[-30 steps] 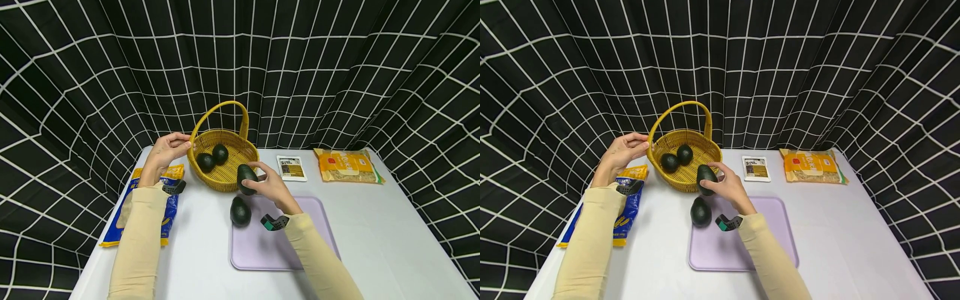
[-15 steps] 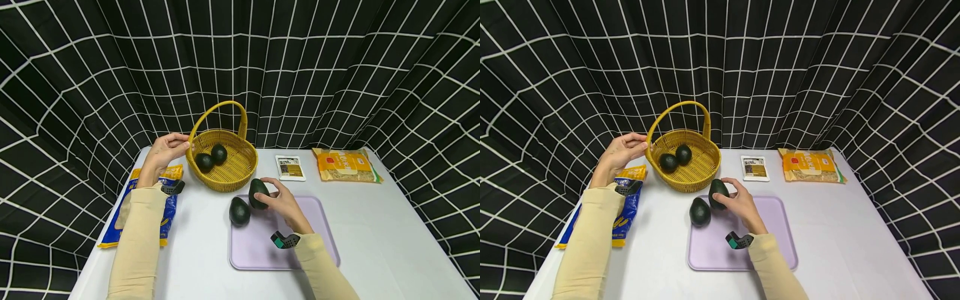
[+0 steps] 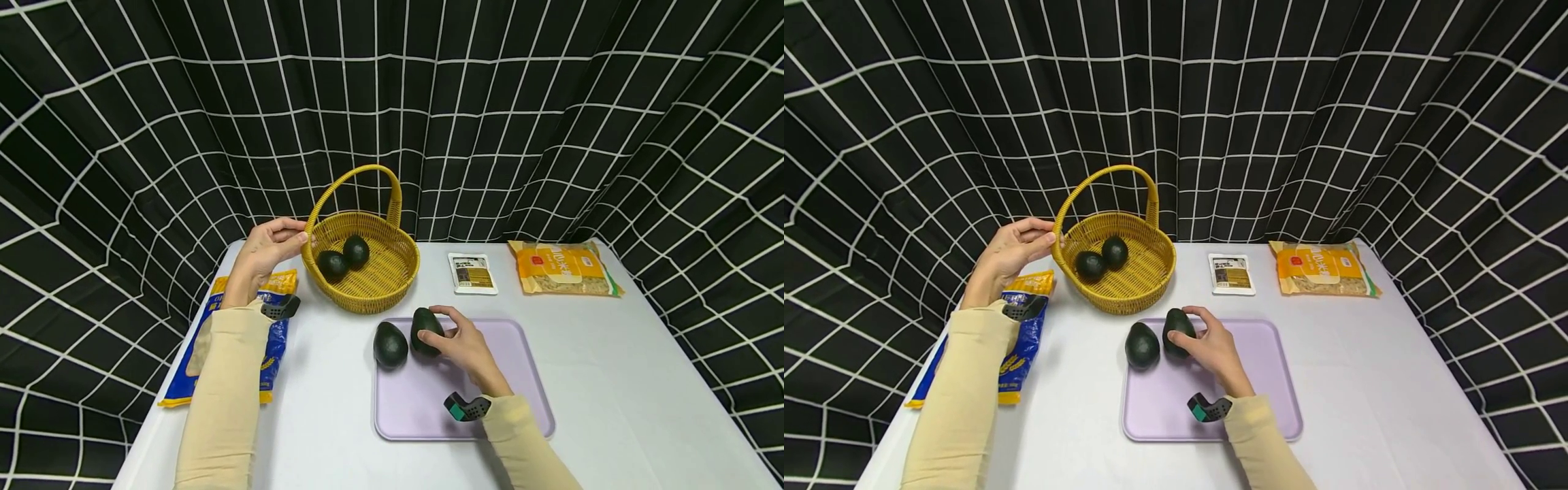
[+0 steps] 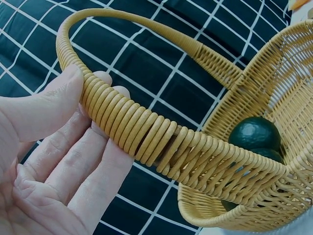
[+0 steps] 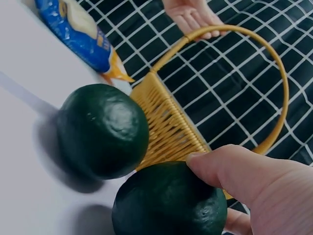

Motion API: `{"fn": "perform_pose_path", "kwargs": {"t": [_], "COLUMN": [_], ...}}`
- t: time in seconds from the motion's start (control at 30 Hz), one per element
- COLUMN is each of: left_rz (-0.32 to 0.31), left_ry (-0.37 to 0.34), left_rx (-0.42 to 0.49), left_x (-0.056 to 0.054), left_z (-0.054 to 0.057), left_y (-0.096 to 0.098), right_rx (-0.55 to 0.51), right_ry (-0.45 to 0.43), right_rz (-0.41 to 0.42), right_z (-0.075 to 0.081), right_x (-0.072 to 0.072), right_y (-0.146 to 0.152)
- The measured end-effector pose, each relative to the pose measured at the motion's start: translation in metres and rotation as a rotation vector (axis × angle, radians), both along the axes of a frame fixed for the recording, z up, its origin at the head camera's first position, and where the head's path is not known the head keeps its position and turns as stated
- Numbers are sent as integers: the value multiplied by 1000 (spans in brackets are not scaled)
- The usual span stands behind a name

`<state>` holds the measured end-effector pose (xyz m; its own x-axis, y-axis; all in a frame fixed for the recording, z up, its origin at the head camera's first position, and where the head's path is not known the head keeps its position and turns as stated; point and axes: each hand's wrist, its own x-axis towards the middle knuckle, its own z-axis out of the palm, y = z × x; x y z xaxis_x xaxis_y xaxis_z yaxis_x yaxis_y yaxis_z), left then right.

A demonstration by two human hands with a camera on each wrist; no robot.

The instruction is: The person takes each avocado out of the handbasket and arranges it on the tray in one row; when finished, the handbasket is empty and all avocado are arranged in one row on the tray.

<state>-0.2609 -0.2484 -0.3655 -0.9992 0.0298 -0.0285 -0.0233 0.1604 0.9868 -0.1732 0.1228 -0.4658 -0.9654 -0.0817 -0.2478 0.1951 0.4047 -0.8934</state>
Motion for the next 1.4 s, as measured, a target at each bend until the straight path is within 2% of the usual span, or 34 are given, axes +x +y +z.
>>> {"fn": "perform_pose_path", "kwargs": {"t": [0.4, 0.83, 1.07, 1.4], "left_rz": [-11, -16, -5, -5], "left_ry": [12, 7, 3, 1], "left_rx": [16, 56, 24, 18], "left_x": [0, 0, 0, 1], "left_z": [0, 0, -1, 1], "left_y": [0, 1, 1, 1], "right_rx": [92, 200, 311, 305], "right_ry": [9, 69, 111, 97], "right_rz": [-19, 48, 98, 94], "right_z": [-9, -9, -6, -4], "right_x": [9, 15, 14, 14], "right_y": [-4, -6, -2, 2]}}
